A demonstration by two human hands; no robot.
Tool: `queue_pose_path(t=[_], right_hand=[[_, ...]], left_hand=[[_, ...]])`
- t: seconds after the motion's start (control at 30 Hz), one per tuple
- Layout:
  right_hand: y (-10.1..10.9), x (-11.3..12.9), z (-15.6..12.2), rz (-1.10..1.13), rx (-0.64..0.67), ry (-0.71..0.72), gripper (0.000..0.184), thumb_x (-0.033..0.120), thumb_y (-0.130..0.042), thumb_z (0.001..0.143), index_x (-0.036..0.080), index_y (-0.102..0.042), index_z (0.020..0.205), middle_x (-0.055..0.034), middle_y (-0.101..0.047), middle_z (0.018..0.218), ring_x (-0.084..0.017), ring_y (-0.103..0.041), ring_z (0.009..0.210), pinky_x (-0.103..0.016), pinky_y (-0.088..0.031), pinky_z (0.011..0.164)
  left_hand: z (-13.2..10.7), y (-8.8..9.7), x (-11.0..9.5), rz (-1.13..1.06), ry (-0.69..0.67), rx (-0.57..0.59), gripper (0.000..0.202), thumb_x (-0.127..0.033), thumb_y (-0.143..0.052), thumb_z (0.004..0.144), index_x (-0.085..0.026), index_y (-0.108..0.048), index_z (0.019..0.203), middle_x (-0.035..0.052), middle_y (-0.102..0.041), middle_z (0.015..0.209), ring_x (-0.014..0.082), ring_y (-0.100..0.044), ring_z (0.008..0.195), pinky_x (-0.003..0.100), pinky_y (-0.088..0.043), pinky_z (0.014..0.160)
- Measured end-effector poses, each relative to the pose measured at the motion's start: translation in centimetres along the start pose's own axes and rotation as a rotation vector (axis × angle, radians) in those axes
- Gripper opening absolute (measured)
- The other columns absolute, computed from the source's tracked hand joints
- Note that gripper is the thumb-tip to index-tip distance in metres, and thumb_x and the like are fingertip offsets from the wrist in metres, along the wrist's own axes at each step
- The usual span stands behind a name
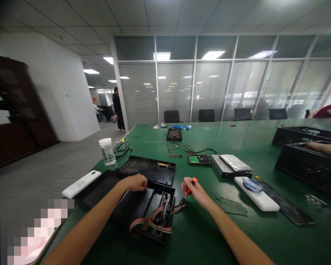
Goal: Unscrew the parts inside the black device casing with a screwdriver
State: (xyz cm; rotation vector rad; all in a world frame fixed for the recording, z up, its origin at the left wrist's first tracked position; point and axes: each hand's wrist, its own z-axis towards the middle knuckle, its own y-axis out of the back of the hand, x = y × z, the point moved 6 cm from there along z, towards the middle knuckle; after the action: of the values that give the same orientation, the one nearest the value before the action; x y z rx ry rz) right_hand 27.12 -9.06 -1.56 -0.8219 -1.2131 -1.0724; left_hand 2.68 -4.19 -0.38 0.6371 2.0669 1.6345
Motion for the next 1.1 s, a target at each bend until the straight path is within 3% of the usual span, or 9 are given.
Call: queue_pose_path(t=[0.13,0.27,0.43,0.63,0.83,0.97,1.1], right_hand=[[-2.9,1.4,-0.8,-0.209,0.135,0.067,0.039,0.051,-0.043,0.084,0.015,-0.058,0.083,0.0005,-0.055,0.061,-0.011,-0.049,0.054,-0.023,-0.037,0.053],[-4.9,0.7,-1.3,-0.234,0.214,0.033,0.04,0.052,-0.044,0.083,0.015,-0.06,0.082,-0.0015,-0.059,0.069,-0.01,-0.05,0.055,-0.023,-0.038,0.053],[-4.0,-0.1,-0.9,-0.202,0.194,0.048,0.042,0.053,-0.042,0.083,0.014,-0.059,0.086,-0.0024,-0.06,0.071,-0.009,-0.049,0.053,-0.022,-0.038,0.051],[-2.9,0.7,-0.8,-0.235,0.135,0.094,0.04,0.049,-0.039,0.086,0.014,-0.058,0.086,-0.0019,-0.059,0.069,-0.01,-0.049,0.052,-0.022,-0.038,0.05],[-3.4,3.6,-2.4,-0.607,-0.027,0.356,0.036,0.038,-0.04,0.088,0.016,-0.055,0.064,-0.0002,-0.054,0.058,-0.011,-0.05,0.055,-0.023,-0.037,0.055],[-4.0,5.1,-3.3,-0.776,0.011,0.501,0.034,0.032,-0.039,0.089,0.017,-0.053,0.062,-0.0011,-0.053,0.058,-0.011,-0.049,0.056,-0.023,-0.036,0.058],[-4.8,5.9,-3.4,-0.892,0.081,0.501,0.035,0.032,-0.035,0.09,0.017,-0.056,0.066,-0.0022,-0.056,0.059,-0.012,-0.051,0.057,-0.023,-0.037,0.058]], left_hand=[[-0.2,0.1,-0.3,0.02,0.006,-0.011,0.019,-0.013,-0.055,0.067,-0.02,-0.066,0.081,0.0019,-0.067,0.08,0.0147,-0.061,0.074,0.019,-0.045,0.064],[-0.1,-0.1,-0.5,0.064,0.035,-0.048,0.025,-0.01,-0.05,0.068,-0.02,-0.065,0.087,0.0045,-0.067,0.088,0.017,-0.061,0.082,0.022,-0.046,0.069],[-0.4,0.4,-1.3,0.069,-0.037,-0.091,0.032,-0.008,-0.048,0.072,-0.019,-0.065,0.097,0.0053,-0.066,0.098,0.0172,-0.059,0.092,0.022,-0.044,0.08],[-0.3,1.0,-1.9,0.038,-0.103,-0.118,0.023,-0.008,-0.052,0.071,-0.018,-0.07,0.083,0.0032,-0.069,0.081,0.0138,-0.062,0.077,0.018,-0.044,0.073],[0.3,0.8,-2.3,0.109,-0.178,-0.21,0.013,-0.014,-0.059,0.07,-0.021,-0.069,0.076,0.0013,-0.068,0.077,0.0145,-0.061,0.074,0.02,-0.044,0.069],[0.4,0.5,-2.3,0.105,-0.22,-0.259,0.009,-0.018,-0.061,0.072,-0.021,-0.069,0.075,0.0023,-0.067,0.079,0.0156,-0.061,0.077,0.021,-0.044,0.07],[0.6,-0.1,-1.9,0.017,-0.209,-0.186,0.011,-0.018,-0.062,0.073,-0.019,-0.071,0.079,0.0033,-0.068,0.08,0.014,-0.061,0.077,0.018,-0.043,0.072]])
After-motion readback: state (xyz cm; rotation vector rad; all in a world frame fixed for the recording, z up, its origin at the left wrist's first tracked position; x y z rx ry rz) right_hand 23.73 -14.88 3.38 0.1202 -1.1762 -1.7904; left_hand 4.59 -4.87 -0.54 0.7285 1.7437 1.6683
